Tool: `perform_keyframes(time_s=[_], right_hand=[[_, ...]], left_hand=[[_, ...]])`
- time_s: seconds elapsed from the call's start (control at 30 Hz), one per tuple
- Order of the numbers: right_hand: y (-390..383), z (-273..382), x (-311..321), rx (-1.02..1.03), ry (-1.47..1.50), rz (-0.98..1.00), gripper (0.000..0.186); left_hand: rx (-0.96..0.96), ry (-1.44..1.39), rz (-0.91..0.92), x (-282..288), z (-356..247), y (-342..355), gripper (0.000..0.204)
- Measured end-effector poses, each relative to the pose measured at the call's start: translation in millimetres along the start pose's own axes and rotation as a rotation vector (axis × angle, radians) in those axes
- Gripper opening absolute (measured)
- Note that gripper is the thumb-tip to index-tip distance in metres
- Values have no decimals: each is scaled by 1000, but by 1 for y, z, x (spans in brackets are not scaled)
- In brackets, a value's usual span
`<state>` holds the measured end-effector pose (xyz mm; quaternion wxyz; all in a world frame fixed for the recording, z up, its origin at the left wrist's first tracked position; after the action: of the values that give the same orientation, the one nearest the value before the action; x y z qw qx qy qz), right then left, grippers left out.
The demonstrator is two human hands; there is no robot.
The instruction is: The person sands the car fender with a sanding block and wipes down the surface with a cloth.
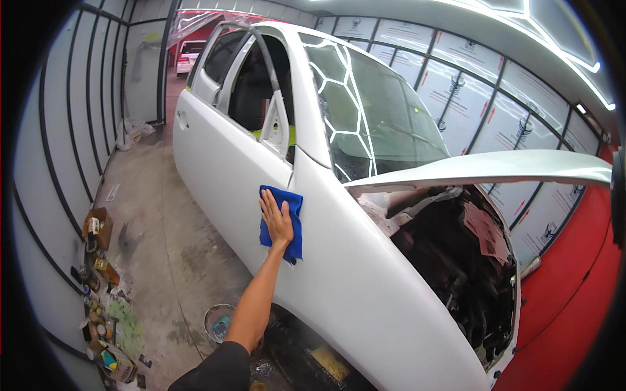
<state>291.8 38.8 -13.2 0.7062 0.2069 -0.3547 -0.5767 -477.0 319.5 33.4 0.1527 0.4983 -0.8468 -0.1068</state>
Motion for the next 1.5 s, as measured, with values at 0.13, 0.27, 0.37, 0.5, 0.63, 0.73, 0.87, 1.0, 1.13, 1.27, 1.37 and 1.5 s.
perform_keyframes(time_s=[0.13,0.27,0.37,0.5,0.63,0.73,0.87,1.0,1.13,1.27,1.37,1.5], right_hand=[[6,21,-11,51,12,-26,50],[3,36,-34,69,27,-12,50],[0,44,-47,81,25,-9,50],[0,47,-46,92,3,-19,51],[-4,54,-49,96,-11,-5,51],[-4,55,-47,97,-28,0,51],[-2,58,-39,101,-50,-8,51],[-1,55,-33,101,-66,-10,51],[-2,49,-25,102,-64,-25,51],[-4,46,-13,105,-69,-37,51],[-3,38,-6,110,-61,-50,52],[-2,31,4,108,-72,-51,52]], left_hand=[[138,8,-91,-8,35,41,79],[296,-20,-266,2,99,61,74],[348,-99,-281,7,147,70,75],[525,-341,-321,1,233,54,74],[619,-530,-322,-14,344,21,70],[649,-1143,-8,-47,388,-16,76],[776,-1131,138,-69,402,-38,75],[838,-989,113,-71,432,-62,75],[959,-919,82,-69,496,-131,74],[1038,-888,64,-64,545,-186,73],[1006,-849,54,-59,553,-189,73],[860,-757,48,-60,510,-167,73]])
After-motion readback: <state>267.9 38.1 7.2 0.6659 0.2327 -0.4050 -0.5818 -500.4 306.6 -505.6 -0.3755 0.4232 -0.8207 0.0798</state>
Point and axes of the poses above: each hand's wrist, its own y-axis towards the middle knuckle, its own x-axis out of the back of the hand, z = x × y, the point moved 6 cm from there along y, towards the middle knuckle, and after that the axes turned 8 degrees about x, right-handed, at the moved point
